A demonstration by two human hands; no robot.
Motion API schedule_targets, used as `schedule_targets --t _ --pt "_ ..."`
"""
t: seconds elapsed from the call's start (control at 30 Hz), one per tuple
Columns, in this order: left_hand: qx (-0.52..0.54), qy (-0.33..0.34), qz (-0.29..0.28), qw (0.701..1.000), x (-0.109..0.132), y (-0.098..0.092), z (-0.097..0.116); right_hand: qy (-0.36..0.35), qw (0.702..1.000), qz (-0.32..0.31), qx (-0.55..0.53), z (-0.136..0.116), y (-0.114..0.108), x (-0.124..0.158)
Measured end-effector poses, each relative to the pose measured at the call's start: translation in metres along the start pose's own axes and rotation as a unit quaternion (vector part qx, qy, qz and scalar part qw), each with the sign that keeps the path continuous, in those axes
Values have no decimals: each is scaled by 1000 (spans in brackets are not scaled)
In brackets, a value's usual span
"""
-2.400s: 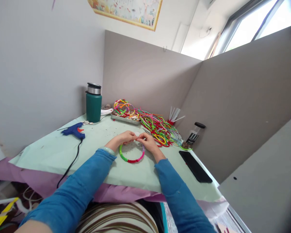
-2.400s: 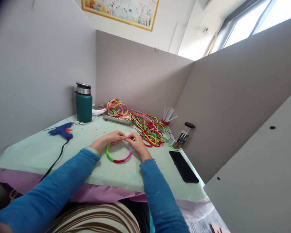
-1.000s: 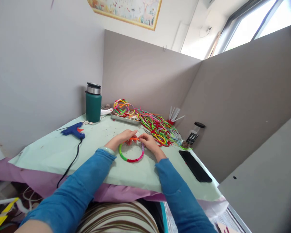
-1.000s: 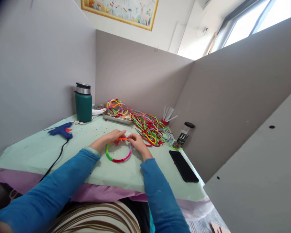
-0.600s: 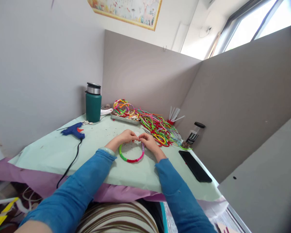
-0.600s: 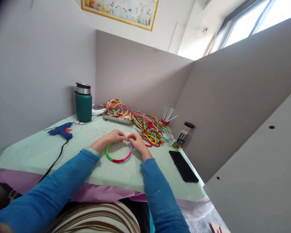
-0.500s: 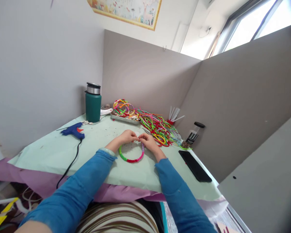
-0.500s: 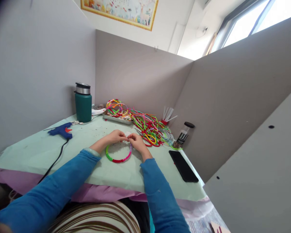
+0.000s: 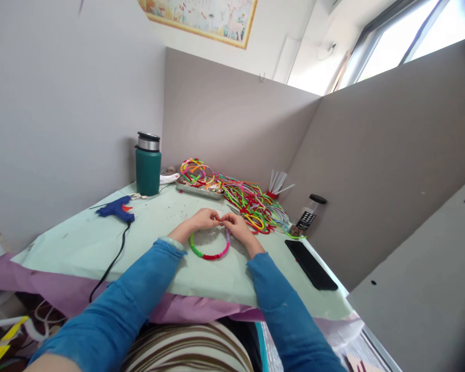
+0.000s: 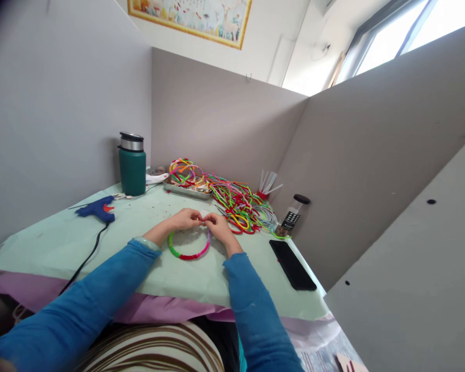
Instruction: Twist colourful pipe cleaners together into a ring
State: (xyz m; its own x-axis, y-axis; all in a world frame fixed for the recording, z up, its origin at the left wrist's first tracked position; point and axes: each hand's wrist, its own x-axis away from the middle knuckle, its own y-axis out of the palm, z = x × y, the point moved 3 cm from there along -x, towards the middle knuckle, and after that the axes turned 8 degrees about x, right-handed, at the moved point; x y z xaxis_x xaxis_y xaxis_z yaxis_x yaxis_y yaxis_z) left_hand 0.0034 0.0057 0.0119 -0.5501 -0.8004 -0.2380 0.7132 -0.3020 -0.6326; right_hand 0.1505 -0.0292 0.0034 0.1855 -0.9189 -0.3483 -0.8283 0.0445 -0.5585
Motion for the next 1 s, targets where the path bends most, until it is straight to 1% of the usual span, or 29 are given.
schedule_targets --t 0.17,0.43,0.57,0.63,0.83,1.0 --pt "-32 8 -6 999 0 0 2 -5 1000 4 8 4 0 -1" --pt "-156 68 -17 985 4 2 8 -3 1000 0 10 8 2 -2" --pt "-237 60 3 970 7 3 13 -10 1000 1 13 9 3 -2" --pt "-262 55 13 963 9 3 15 -13 1000 6 16 9 3 -2" --pt "-305 50 21 951 12 3 20 -7 999 10 31 6 1 -2" --pt "-331 46 16 942 12 4 21 -9 999 13 29 7 2 -2"
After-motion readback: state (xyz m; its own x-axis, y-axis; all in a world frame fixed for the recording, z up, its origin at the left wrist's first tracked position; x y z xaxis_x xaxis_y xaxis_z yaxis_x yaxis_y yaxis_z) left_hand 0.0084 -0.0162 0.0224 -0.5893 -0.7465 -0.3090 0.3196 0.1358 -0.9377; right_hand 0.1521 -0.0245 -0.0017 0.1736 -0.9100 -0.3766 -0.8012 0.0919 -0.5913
